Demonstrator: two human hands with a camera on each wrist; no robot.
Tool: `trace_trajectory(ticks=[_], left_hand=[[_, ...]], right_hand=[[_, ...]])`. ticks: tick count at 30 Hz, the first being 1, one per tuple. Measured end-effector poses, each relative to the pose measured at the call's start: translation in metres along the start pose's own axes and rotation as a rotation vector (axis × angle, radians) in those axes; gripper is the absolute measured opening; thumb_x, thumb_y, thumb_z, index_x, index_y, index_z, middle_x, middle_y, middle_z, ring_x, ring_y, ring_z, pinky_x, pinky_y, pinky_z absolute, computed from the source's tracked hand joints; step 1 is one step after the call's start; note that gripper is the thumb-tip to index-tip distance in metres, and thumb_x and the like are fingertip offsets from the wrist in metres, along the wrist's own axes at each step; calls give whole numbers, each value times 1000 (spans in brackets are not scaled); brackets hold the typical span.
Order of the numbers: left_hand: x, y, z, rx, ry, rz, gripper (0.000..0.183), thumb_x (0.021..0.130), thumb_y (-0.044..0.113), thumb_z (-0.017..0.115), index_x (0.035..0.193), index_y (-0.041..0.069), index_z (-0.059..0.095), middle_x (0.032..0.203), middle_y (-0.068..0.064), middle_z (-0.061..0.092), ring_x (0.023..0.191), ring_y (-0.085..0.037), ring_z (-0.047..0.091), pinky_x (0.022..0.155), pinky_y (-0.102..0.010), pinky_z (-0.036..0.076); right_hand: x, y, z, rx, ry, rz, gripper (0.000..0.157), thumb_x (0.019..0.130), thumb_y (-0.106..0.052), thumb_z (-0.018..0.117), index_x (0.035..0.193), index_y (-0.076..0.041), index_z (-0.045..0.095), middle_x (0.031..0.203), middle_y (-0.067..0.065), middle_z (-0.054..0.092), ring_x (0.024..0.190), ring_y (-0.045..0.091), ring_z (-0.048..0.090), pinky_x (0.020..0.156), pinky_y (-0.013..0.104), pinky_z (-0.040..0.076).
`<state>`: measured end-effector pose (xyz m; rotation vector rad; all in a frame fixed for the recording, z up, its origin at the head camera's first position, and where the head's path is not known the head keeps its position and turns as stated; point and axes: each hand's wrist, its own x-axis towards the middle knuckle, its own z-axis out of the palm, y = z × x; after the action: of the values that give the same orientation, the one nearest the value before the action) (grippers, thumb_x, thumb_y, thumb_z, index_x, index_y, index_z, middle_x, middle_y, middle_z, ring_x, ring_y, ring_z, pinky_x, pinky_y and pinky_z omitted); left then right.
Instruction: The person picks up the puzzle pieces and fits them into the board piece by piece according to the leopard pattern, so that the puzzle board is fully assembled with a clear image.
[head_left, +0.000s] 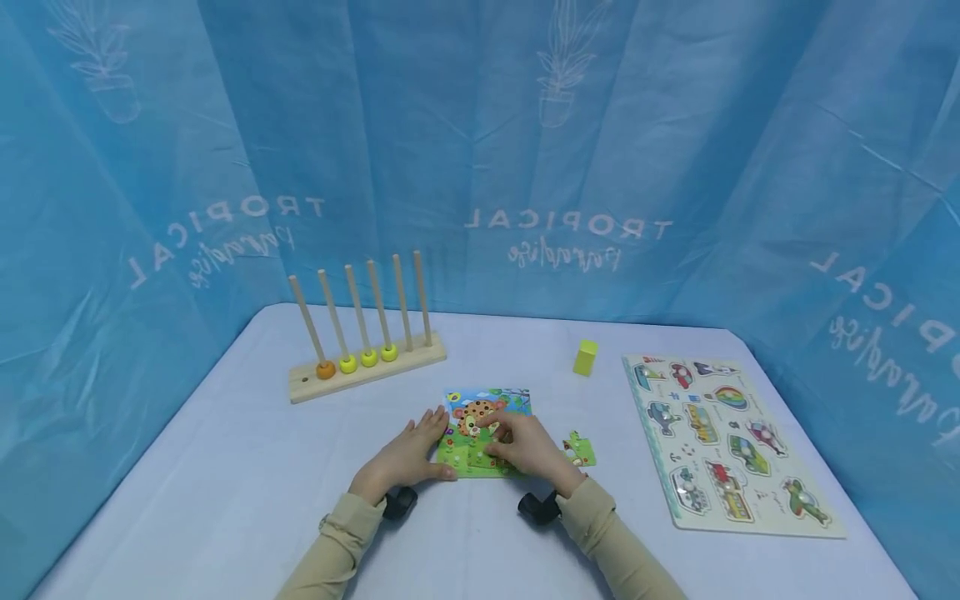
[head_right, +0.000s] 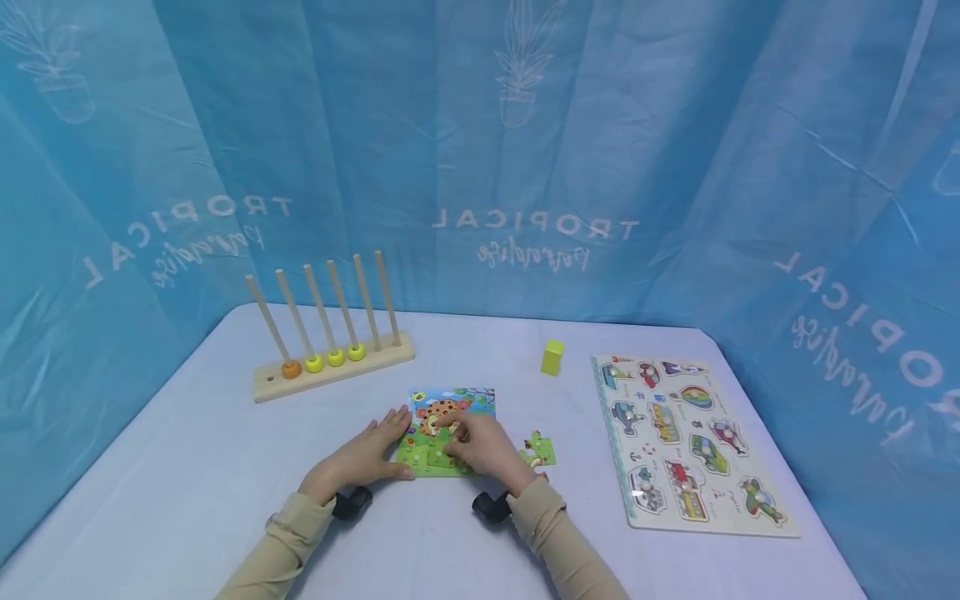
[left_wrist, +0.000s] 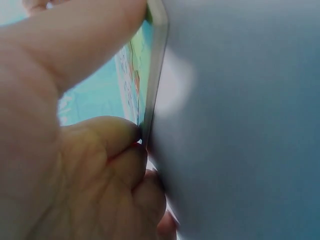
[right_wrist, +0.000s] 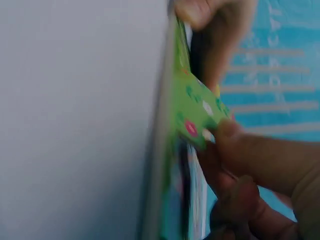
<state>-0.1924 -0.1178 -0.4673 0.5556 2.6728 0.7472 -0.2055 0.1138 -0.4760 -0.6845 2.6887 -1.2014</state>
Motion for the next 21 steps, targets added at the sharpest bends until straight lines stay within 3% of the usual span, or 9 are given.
trace_trajectory(ticks=[9, 21], left_hand=[[3, 0, 5, 27, 3, 3, 94, 81, 38, 76, 151, -2, 27, 161, -18, 20, 150, -36, 16, 122, -55, 15], [3, -1, 3, 52, 10, 8, 95, 81, 41, 74, 151, -2, 25, 161, -17, 19, 150, -36, 16, 122, -55, 16]], right_hand=[[7, -18, 30, -67, 36, -46, 34, 87, -13, 72, 120, -12, 66, 105, 8, 67, 90, 18, 63, 70, 24, 50], [14, -19, 37, -130, 52, -2, 36, 83, -20, 76, 118, -14, 68, 98, 4, 62, 84, 13, 58, 65, 22, 45]])
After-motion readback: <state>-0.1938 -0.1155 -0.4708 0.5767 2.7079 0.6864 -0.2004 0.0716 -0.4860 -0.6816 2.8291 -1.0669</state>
